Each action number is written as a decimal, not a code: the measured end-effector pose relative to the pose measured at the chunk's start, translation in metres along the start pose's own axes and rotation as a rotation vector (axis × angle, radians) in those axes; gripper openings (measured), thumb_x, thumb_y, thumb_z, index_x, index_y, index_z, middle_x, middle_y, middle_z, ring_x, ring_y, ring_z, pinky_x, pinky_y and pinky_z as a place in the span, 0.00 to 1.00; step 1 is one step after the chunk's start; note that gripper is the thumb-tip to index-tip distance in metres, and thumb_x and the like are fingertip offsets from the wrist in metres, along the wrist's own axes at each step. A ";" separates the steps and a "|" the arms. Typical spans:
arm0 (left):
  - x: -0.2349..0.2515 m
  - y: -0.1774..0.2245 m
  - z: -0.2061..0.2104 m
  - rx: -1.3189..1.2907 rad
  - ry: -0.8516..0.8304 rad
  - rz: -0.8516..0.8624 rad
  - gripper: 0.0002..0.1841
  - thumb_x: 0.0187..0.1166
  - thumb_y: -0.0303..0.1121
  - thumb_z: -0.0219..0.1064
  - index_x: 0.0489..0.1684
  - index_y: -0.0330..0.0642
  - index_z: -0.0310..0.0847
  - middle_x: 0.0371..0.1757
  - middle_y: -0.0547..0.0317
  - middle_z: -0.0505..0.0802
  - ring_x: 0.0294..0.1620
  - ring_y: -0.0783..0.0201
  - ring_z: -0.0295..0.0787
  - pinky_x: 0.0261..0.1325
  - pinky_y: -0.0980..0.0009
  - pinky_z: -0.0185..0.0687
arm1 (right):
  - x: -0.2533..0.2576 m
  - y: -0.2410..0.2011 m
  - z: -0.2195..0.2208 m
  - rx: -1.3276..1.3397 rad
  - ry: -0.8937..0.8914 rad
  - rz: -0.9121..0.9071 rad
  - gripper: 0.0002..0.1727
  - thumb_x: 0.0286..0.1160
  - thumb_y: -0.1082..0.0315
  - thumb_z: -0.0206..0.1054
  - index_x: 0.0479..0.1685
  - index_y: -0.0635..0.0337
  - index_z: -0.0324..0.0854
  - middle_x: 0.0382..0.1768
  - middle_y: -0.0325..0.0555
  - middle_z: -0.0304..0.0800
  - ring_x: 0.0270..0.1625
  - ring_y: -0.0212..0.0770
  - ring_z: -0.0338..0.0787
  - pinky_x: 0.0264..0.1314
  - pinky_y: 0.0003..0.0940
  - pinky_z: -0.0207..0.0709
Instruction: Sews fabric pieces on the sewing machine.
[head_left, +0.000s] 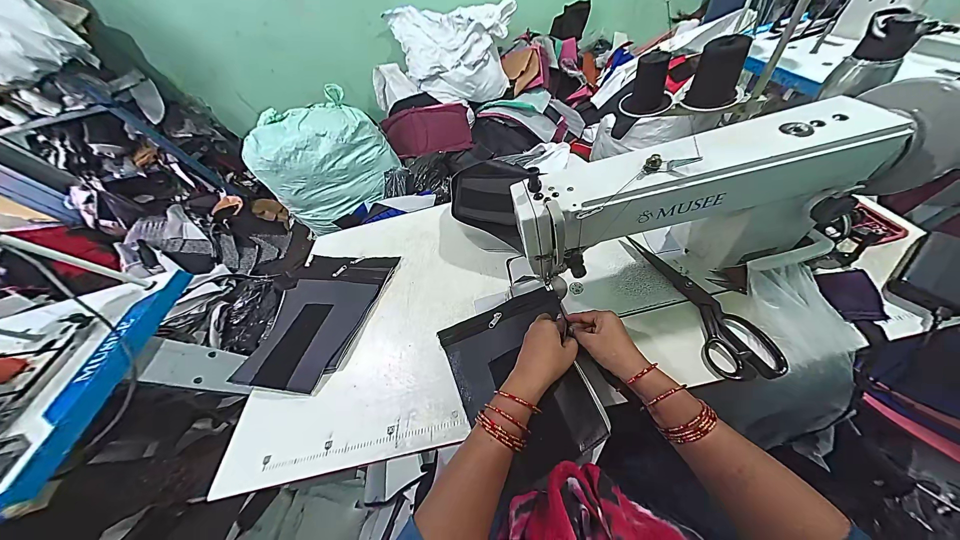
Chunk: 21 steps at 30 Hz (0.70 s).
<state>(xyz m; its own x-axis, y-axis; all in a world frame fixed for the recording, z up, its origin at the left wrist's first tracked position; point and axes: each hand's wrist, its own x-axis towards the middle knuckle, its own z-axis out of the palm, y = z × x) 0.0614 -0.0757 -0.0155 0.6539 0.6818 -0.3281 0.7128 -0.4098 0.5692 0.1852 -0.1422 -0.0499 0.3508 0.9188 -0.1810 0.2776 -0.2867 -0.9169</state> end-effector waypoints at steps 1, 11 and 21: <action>0.000 -0.001 0.001 -0.006 0.008 0.008 0.17 0.81 0.33 0.61 0.52 0.24 0.87 0.58 0.34 0.87 0.61 0.45 0.85 0.69 0.54 0.77 | 0.000 0.000 0.000 0.000 0.002 0.005 0.17 0.78 0.77 0.62 0.62 0.70 0.87 0.53 0.57 0.93 0.51 0.38 0.92 0.60 0.32 0.82; -0.009 -0.004 0.004 -0.062 0.041 0.061 0.18 0.80 0.35 0.62 0.42 0.23 0.88 0.54 0.33 0.87 0.55 0.46 0.86 0.64 0.54 0.79 | -0.001 0.000 -0.002 -0.050 -0.042 -0.017 0.18 0.79 0.77 0.60 0.65 0.70 0.85 0.48 0.56 0.93 0.46 0.36 0.88 0.55 0.30 0.79; -0.028 -0.004 0.022 0.164 0.098 0.115 0.14 0.74 0.29 0.64 0.48 0.30 0.92 0.81 0.37 0.78 0.89 0.35 0.59 0.88 0.40 0.50 | -0.011 -0.028 0.003 -0.538 -0.173 0.005 0.23 0.84 0.76 0.52 0.74 0.67 0.80 0.62 0.70 0.80 0.62 0.57 0.84 0.69 0.42 0.75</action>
<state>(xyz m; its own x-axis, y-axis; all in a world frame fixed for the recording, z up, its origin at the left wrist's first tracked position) 0.0458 -0.1065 -0.0247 0.7111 0.6773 -0.1886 0.6721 -0.5760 0.4654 0.1708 -0.1438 -0.0227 0.2138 0.9352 -0.2821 0.7092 -0.3473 -0.6136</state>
